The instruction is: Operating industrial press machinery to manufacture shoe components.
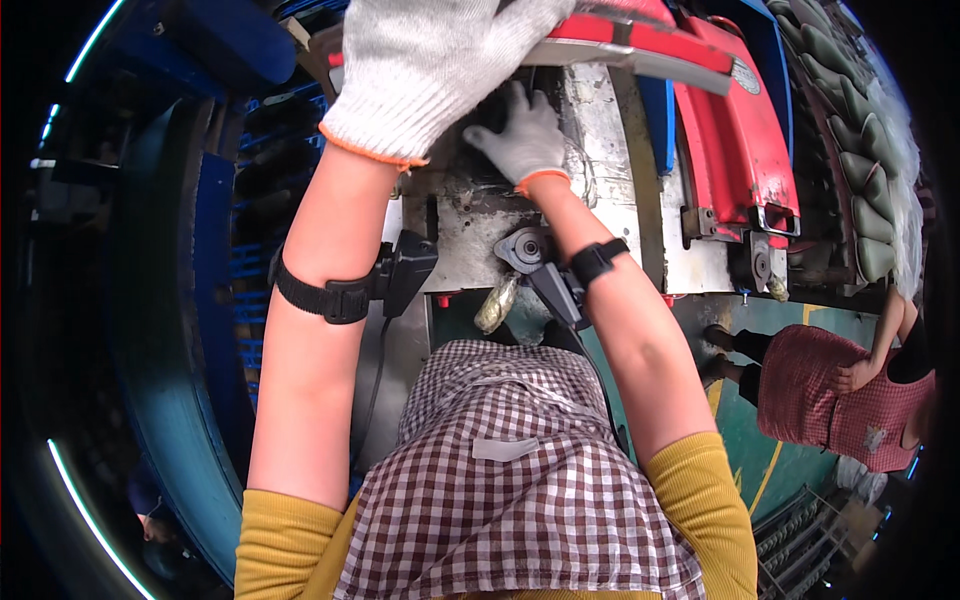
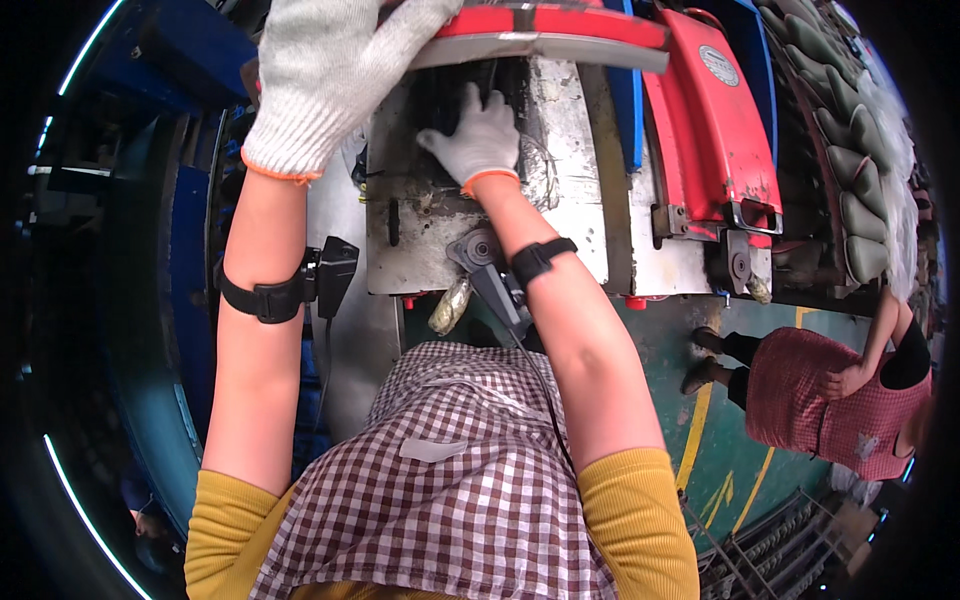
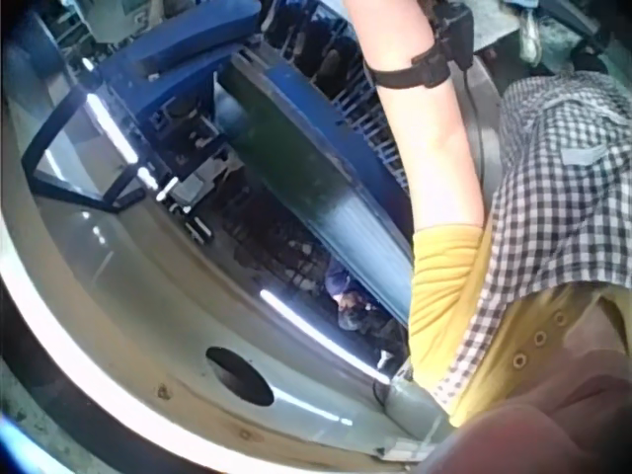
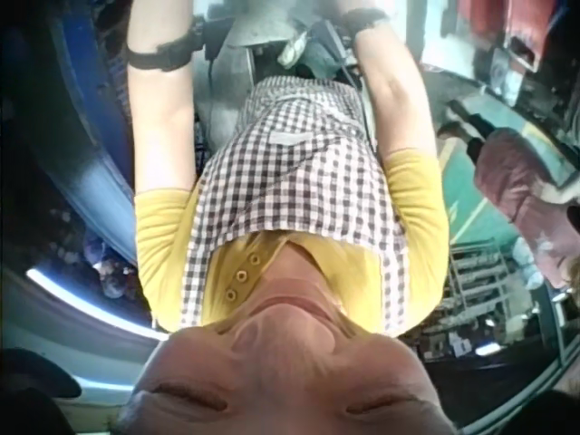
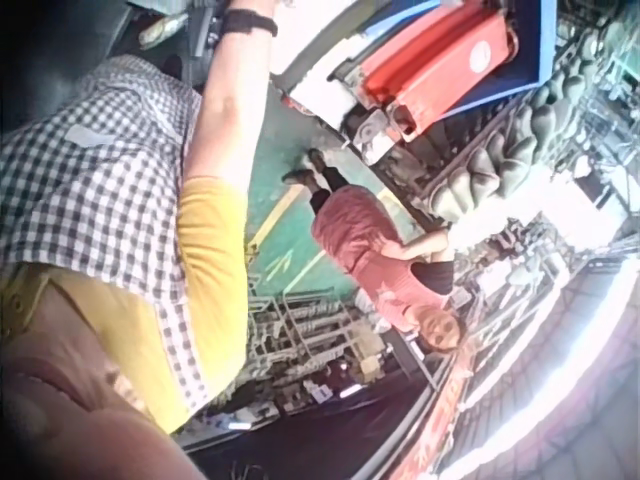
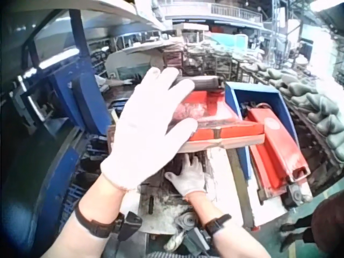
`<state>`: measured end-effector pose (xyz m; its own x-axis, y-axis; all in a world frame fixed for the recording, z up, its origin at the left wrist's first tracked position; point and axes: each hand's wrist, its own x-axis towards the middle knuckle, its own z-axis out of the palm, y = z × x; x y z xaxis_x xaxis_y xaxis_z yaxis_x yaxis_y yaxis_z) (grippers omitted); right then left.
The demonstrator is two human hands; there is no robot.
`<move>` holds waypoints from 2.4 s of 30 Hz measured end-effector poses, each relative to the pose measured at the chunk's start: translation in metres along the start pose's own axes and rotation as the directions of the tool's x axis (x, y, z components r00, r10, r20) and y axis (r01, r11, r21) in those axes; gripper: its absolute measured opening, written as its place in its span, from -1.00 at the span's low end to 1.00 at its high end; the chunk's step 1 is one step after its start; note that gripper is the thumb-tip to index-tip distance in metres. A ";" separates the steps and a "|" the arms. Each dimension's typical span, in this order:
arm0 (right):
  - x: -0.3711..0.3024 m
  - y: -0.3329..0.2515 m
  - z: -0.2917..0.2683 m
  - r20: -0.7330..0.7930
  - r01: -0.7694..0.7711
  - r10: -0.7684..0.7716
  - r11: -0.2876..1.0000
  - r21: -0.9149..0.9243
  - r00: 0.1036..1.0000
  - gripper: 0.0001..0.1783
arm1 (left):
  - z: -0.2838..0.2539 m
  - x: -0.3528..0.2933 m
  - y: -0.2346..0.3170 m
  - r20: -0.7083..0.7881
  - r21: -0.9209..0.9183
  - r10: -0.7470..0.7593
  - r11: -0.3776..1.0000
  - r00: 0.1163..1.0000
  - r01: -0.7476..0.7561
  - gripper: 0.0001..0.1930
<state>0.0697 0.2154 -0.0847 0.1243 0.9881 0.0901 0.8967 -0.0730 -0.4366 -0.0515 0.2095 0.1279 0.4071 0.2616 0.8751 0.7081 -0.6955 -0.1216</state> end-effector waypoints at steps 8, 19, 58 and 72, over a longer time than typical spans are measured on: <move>0.017 0.050 0.011 -0.040 0.054 -0.049 0.989 0.140 0.998 -0.03 | -0.026 -0.029 -0.001 -0.002 -0.328 -0.092 0.941 0.996 0.086 -0.75; -0.119 -0.025 -0.053 0.453 -0.444 -0.373 0.115 0.889 0.810 -0.18 | -0.068 -0.253 0.068 0.790 -0.571 -0.608 -0.682 0.081 0.457 -0.34; -0.135 0.014 -0.021 0.055 0.459 -0.460 0.888 0.029 0.886 -0.77 | -0.166 -0.540 0.010 -0.280 0.264 -0.863 -0.490 -0.420 0.831 -0.31; -0.140 0.019 -0.017 0.085 0.495 -0.492 0.869 -0.017 0.867 -0.87 | -0.250 -0.536 0.045 -0.565 0.098 -0.711 -0.562 -0.419 0.821 -0.14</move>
<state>0.0762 0.0733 -0.0905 -0.3692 0.9037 0.2167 0.8478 0.4231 -0.3199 -0.3823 -0.1293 -0.2294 -0.9999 0.0067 -0.0153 -0.0069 0.6715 0.7410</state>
